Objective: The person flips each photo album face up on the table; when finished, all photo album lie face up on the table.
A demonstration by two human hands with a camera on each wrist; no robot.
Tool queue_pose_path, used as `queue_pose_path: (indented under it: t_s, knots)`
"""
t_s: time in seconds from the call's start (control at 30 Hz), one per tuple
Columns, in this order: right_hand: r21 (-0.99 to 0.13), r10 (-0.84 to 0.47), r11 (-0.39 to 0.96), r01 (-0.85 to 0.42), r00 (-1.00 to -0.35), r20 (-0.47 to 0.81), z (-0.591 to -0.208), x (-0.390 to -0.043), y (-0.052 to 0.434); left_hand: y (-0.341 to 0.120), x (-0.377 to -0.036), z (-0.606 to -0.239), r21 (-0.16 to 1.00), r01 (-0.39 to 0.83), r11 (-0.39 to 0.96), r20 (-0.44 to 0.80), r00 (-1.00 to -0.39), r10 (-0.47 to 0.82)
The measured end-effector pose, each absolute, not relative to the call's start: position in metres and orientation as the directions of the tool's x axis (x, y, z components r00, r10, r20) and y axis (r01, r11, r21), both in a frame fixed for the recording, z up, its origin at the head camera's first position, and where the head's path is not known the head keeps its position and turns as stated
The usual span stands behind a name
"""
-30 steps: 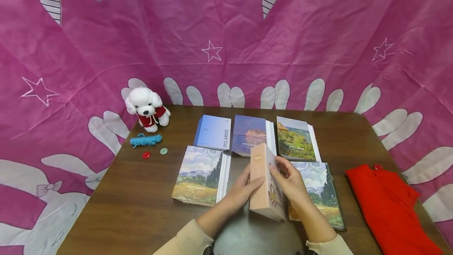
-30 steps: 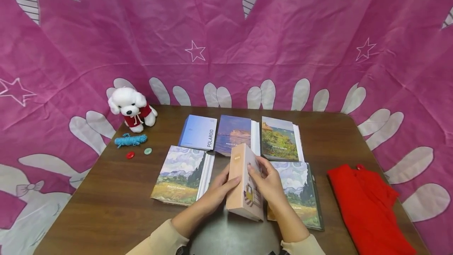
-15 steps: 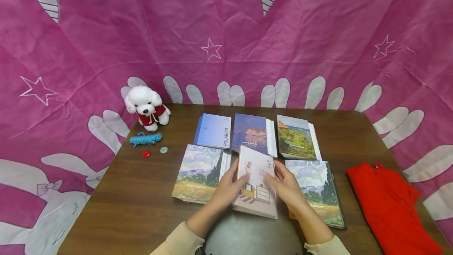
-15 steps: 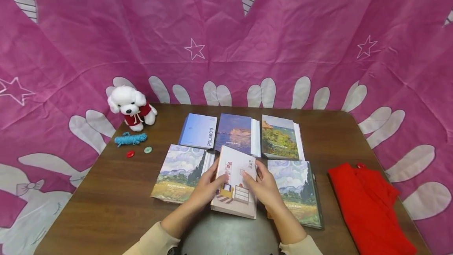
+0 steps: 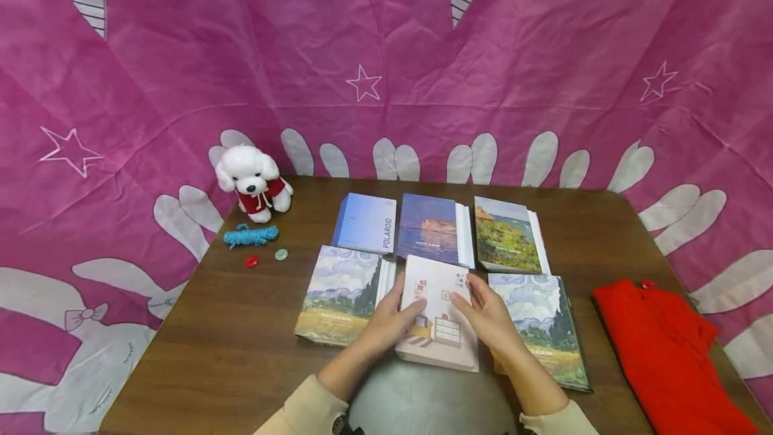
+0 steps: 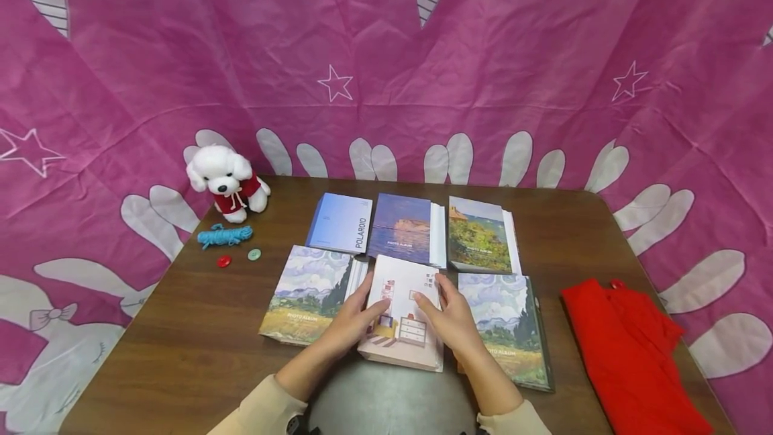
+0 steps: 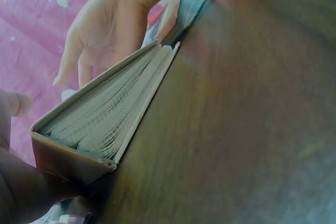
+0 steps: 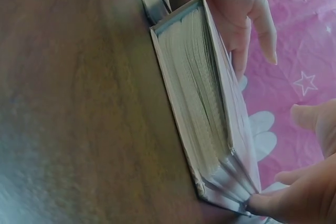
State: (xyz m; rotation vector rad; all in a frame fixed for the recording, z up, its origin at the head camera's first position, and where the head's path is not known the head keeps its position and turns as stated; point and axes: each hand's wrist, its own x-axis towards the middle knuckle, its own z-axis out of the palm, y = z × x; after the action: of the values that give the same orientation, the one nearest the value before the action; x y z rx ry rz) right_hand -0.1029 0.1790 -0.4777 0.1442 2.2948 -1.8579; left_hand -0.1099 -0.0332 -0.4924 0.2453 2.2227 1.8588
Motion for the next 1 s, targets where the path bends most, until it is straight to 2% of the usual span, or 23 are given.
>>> queue_pose_path:
  t_s: [0.27,0.43,0.7,0.87,1.0]
  knots:
    - [-0.966,-0.054,0.196,0.17,-0.982,-0.183,-0.48,-0.1,0.178,-0.036,-0.107,-0.492,0.994,-0.062,0.085,-0.084,-0.954,0.287]
    - [-0.966,-0.05,0.212,0.148,-0.986,-0.162,-0.478,-0.102,0.179,-0.037,-0.11,-0.485,0.994,-0.052,0.099,-0.08,-0.953,0.293]
    - [-0.968,-0.034,0.23,0.103,-0.993,-0.114,-0.463,-0.099,0.2,-0.035,-0.124,-0.464,0.925,0.149,0.35,0.076,-0.974,0.213]
    - [-0.969,-0.006,0.238,0.057,-0.998,-0.06,-0.454,-0.095,0.228,-0.018,-0.126,-0.46,0.931,0.191,0.31,0.121,-0.966,0.23]
    - [-0.958,0.072,0.276,0.075,-0.996,-0.057,-0.448,-0.091,0.25,-0.001,-0.128,-0.461,0.939,0.209,0.273,0.137,-0.955,0.262]
